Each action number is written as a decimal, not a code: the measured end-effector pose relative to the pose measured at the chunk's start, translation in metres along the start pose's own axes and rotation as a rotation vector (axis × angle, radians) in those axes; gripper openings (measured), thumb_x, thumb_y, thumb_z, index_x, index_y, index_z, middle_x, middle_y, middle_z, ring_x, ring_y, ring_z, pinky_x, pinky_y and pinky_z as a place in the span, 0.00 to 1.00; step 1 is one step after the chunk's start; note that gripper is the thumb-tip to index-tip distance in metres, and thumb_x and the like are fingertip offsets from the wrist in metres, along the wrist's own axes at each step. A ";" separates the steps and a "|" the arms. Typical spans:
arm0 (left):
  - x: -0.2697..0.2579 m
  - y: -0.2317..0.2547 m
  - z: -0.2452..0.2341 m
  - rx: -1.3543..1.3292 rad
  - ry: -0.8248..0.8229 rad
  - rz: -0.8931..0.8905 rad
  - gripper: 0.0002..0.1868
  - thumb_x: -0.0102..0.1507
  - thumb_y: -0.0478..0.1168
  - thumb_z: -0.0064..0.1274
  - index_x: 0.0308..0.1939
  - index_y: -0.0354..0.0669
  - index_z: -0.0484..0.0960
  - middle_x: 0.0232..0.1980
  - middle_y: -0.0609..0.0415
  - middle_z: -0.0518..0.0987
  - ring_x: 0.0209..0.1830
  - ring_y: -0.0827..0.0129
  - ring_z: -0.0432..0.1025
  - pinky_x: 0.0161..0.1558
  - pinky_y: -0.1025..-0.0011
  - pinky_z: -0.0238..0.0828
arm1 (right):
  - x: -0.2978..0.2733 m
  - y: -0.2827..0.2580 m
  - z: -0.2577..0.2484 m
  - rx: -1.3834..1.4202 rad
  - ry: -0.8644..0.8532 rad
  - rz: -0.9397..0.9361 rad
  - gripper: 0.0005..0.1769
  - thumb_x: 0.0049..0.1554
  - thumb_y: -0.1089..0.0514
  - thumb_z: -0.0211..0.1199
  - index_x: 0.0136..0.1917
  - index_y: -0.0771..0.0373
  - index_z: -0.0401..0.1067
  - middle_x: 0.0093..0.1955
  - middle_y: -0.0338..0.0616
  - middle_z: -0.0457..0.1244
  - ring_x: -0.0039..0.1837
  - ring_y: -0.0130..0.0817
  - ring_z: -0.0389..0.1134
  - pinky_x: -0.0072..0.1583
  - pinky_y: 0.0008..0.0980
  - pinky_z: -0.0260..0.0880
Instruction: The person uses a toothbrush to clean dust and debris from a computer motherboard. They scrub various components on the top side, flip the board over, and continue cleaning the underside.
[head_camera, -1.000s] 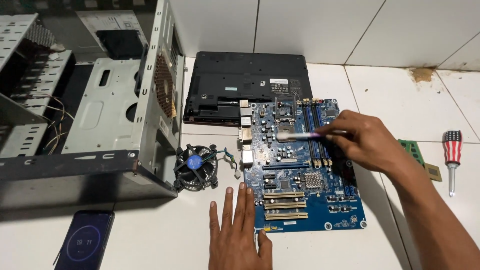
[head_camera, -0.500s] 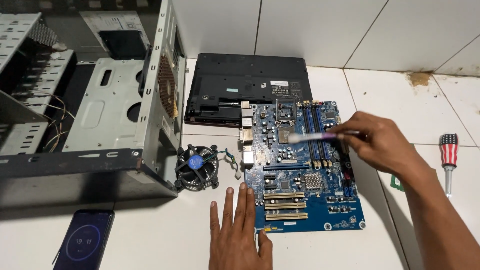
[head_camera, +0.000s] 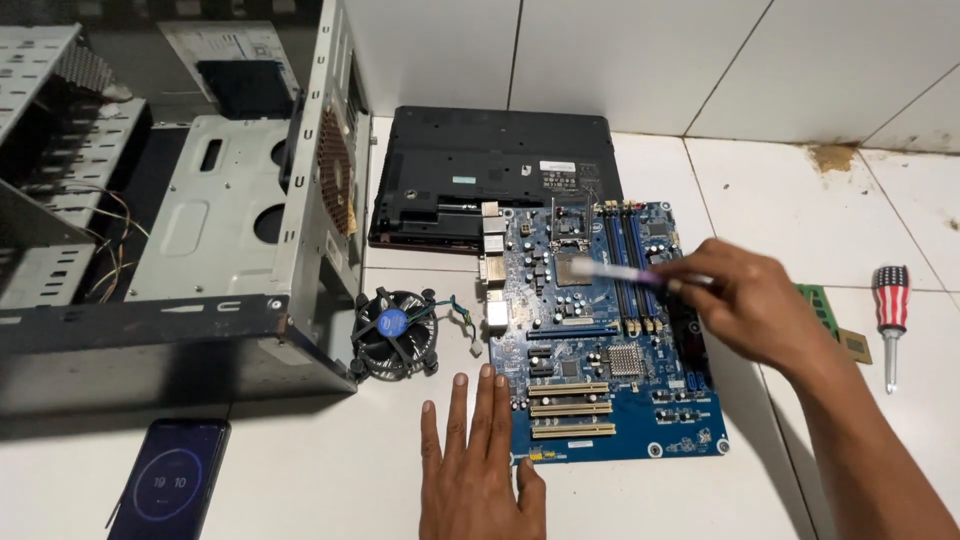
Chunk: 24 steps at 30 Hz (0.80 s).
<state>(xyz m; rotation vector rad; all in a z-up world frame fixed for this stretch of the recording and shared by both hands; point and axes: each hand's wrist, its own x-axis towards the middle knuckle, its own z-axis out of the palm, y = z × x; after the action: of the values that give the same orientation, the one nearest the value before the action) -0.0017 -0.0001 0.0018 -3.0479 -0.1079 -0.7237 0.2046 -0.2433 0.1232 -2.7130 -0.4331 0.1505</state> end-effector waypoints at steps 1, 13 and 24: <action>0.000 0.000 0.000 0.003 0.003 -0.006 0.57 0.52 0.63 0.45 0.84 0.50 0.50 0.87 0.59 0.50 0.88 0.61 0.41 0.85 0.53 0.30 | 0.000 -0.006 0.000 -0.002 0.000 -0.007 0.16 0.62 0.58 0.63 0.62 0.45 0.81 0.48 0.38 0.70 0.39 0.31 0.64 0.40 0.27 0.66; 0.003 0.001 -0.007 -0.154 -0.001 -0.024 0.55 0.51 0.56 0.49 0.83 0.47 0.55 0.86 0.57 0.56 0.87 0.59 0.45 0.84 0.51 0.33 | -0.044 -0.112 0.080 -0.280 0.039 -0.214 0.20 0.64 0.55 0.54 0.69 0.56 0.69 0.50 0.53 0.68 0.29 0.50 0.74 0.26 0.48 0.80; 0.000 -0.002 0.002 -0.041 0.006 0.043 0.69 0.40 0.68 0.49 0.83 0.44 0.50 0.87 0.53 0.48 0.89 0.56 0.37 0.85 0.48 0.24 | -0.085 -0.136 0.129 -0.443 0.185 -0.170 0.26 0.62 0.51 0.53 0.72 0.59 0.64 0.60 0.52 0.65 0.26 0.52 0.75 0.22 0.48 0.75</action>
<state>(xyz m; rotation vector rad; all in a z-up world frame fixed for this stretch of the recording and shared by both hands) -0.0009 0.0017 0.0006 -3.0760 -0.0274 -0.7419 0.0651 -0.1048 0.0615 -3.0598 -0.7091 -0.2731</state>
